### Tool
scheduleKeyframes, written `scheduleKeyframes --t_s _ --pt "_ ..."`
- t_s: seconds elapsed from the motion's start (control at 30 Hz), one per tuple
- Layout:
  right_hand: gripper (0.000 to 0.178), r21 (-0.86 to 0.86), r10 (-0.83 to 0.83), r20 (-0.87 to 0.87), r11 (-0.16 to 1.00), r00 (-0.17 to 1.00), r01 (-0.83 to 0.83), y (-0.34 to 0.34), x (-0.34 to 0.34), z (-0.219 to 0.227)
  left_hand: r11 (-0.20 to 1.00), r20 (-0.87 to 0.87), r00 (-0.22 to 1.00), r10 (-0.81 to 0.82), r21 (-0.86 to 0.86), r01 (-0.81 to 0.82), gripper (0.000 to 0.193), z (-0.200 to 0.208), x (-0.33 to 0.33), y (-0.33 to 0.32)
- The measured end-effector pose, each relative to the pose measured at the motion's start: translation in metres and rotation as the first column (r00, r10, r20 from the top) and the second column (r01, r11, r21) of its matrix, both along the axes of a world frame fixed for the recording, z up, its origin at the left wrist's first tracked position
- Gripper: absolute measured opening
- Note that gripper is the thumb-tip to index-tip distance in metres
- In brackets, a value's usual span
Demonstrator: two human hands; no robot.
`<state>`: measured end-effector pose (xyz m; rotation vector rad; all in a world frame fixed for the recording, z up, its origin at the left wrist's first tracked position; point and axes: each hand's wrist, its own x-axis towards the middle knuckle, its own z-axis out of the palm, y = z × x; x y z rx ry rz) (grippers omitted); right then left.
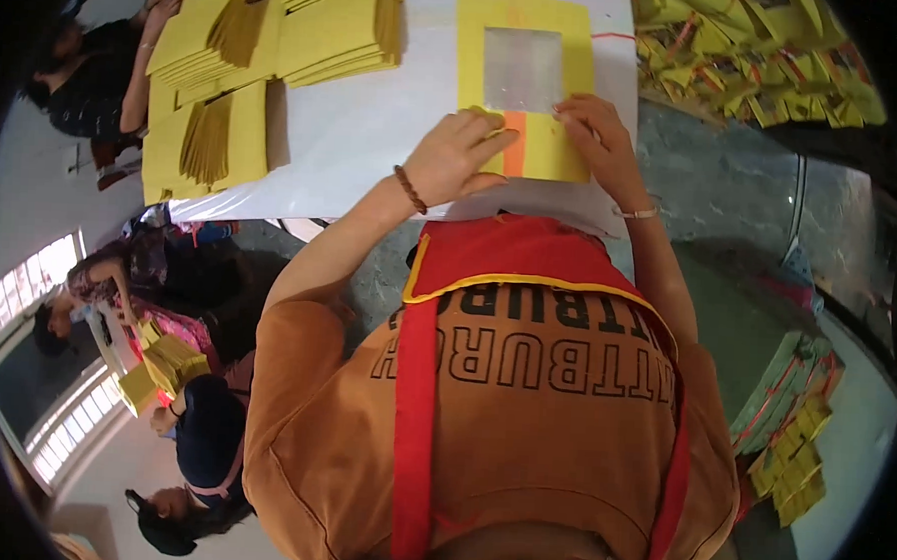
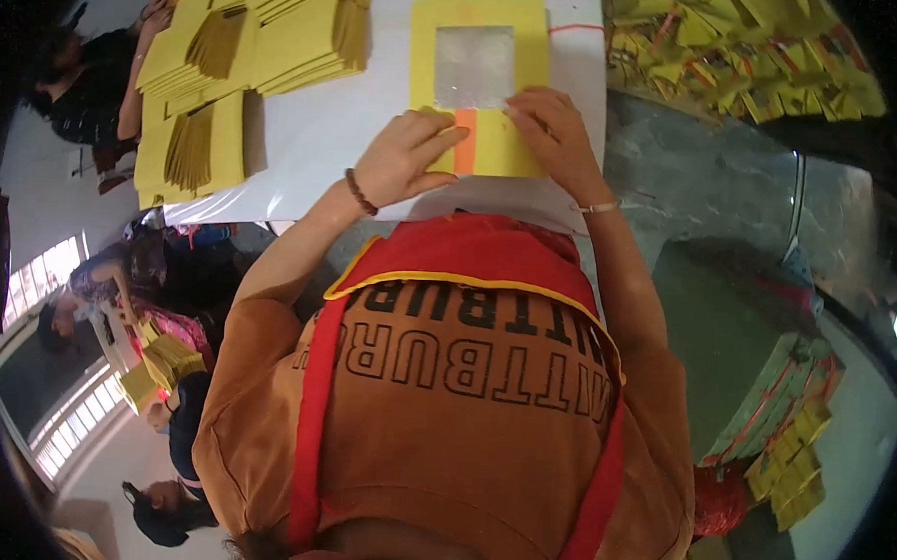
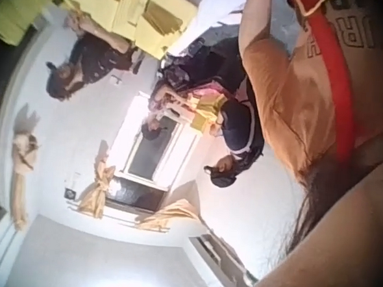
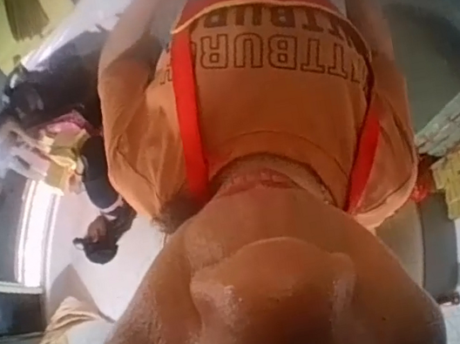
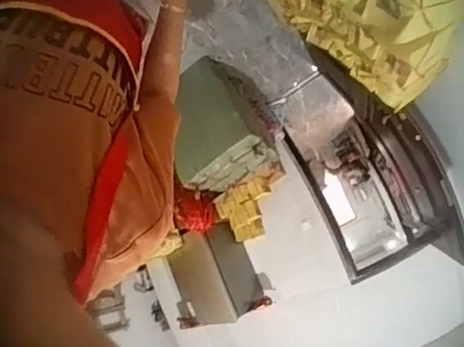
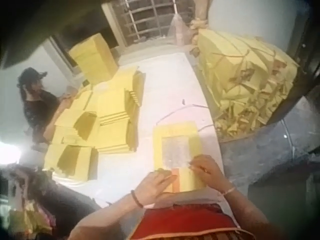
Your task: Folding yellow sheets of paper with silver foil centers.
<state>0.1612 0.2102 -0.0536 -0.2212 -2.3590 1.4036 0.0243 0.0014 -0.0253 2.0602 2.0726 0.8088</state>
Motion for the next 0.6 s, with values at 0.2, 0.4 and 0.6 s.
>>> scheduleKeyframes --t_s 0.2,0.4,0.6 --pt "0.028 -0.338 -0.013 0.043 0.941 0.999 0.027 0.006 0.005 -0.008 0.994 0.268 0.963 0.037 -0.110 -0.008 0.036 0.021 -0.006 0.006" --pt "0.030 -0.359 0.022 0.009 0.933 1.000 -0.017 0.007 0.007 -0.013 0.990 0.410 0.909 0.069 -0.140 -0.012 0.016 0.018 -0.009 0.009" --pt "0.030 -0.320 0.017 -0.013 0.947 1.000 -0.020 0.006 0.005 -0.011 0.987 0.456 0.885 0.094 -0.159 -0.023 0.013 0.013 -0.014 0.010"
